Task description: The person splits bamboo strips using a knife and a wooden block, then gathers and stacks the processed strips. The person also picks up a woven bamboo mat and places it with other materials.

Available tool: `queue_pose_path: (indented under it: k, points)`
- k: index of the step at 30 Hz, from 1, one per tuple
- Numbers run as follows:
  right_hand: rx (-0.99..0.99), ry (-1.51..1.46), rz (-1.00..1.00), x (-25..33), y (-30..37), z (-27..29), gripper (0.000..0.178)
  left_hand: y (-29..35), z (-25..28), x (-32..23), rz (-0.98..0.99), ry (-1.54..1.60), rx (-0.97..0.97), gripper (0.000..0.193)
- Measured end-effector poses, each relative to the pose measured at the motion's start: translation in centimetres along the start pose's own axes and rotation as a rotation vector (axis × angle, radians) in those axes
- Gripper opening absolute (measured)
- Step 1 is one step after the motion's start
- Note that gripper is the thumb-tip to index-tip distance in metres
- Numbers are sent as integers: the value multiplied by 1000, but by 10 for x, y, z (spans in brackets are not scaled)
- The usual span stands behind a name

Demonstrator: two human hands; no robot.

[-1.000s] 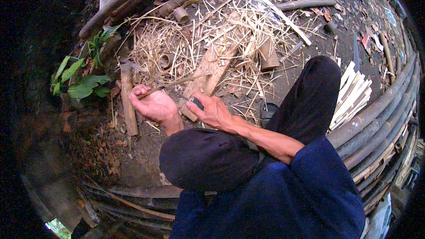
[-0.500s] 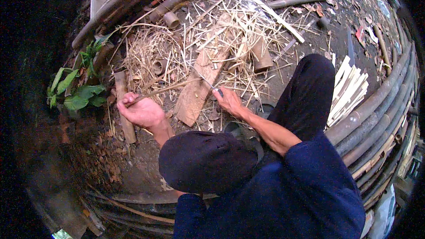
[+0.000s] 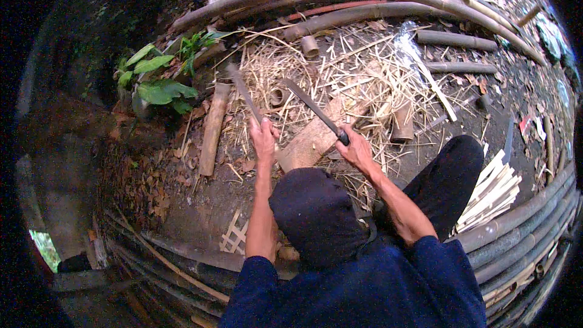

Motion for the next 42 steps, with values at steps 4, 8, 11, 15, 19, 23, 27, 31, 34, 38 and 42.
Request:
queue_pose_path:
  k: [4, 8, 11, 15, 19, 23, 27, 31, 34, 38, 42]
  points:
    - [86, 162, 259, 34, -28, 14, 38, 34, -11, -36, 155, -203, 152, 15]
    - [201, 338, 538, 102, -19, 21, 33, 69, 14, -35, -50, -678, 14, 19]
    - [121, 445, 582, 72, -38, 15, 28, 92, -15, -51, 116, -617, 73, 23]
    - [151, 552, 687, 66, -45, 26, 27, 135, -15, -75, 326, -278, 69, 25]
    - [130, 465, -235, -106, -121, 88, 41, 189, 59, -71, 268, -474, 155, 25]
    - [87, 482, 31, -65, -86, 71, 46, 170, 38, -46, 501, -106, 48, 33]
    - [221, 353, 453, 52, -24, 23, 41, 104, 0, -52, 296, -360, 212, 35]
    - [51, 401, 295, 6, -66, 36, 41, 130, -27, -96, 339, -191, 212, 34]
    - [27, 358, -152, -72, -113, 113, 34, 171, -4, -119, 423, -27, 256, 30]
    - [-169, 61, 41, -42, -86, 89, 41, 91, 8, -92, -4, -120, 55, 32]
    - [-29, -110, -81, 5, -38, 78, 37, 25, -34, -66, -114, -197, 31, 30]
Point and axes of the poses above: each hand's wrist, its own y-axis away from the middle knuckle, its own z-axis out of the back of the hand, x = y × z, the point moved 5 cm from there along -y, towards the middle knuckle, and after that the axes turned 13 degrees about y, right-handed, at the moved point
